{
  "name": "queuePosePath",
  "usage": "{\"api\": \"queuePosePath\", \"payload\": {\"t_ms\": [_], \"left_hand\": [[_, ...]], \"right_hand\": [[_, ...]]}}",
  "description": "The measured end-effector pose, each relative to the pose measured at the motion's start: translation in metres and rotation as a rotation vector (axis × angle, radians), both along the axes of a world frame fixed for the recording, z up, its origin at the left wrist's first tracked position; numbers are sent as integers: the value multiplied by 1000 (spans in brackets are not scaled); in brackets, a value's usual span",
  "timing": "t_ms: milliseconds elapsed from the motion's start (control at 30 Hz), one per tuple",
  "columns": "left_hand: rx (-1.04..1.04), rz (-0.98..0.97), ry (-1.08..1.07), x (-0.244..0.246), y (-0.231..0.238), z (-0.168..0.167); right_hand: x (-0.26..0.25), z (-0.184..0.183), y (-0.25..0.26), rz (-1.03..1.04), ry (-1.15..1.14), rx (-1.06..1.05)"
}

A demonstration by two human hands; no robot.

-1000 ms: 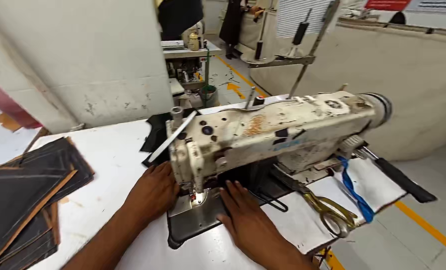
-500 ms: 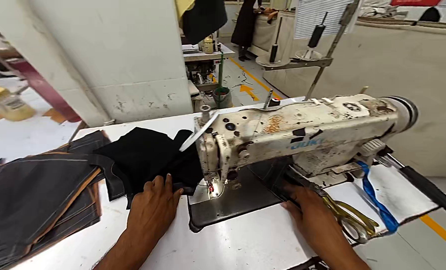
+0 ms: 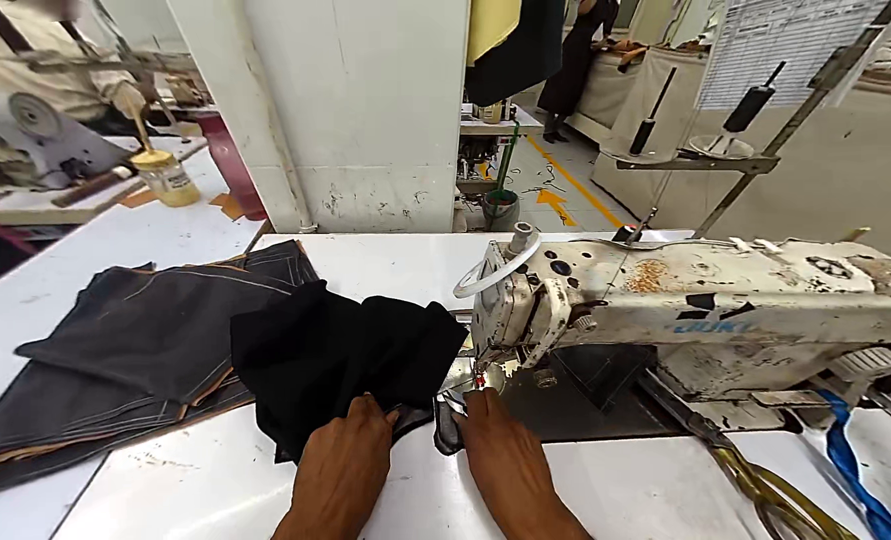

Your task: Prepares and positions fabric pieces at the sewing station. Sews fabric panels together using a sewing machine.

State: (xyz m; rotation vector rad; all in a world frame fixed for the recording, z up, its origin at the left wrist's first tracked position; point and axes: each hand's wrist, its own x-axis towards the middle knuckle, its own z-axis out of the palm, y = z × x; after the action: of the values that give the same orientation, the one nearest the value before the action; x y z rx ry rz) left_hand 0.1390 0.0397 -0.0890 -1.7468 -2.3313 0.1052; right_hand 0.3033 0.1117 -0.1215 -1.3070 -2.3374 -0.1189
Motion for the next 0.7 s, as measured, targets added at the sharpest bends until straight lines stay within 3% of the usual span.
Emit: {"api": "queuePosePath", "payload": {"t_ms": [133,267,433,533,700], "left_hand": [[-32,16,-7,0,0,-2],[41,-100,-72,-19,-4,-3],[-261,-48,-257,-38,-14,22],[-286,-38,-221,-25,-23,24],[-267,-33,-201,-19,-27,24]], "right_hand": [[0,1,9,68,-28,-39],[37,15,-8,88,15,-152],[96,28,-19,58,9,-304],[85,27,-26,79,16,-324],[21,4,-15,105,6,-78]]}}
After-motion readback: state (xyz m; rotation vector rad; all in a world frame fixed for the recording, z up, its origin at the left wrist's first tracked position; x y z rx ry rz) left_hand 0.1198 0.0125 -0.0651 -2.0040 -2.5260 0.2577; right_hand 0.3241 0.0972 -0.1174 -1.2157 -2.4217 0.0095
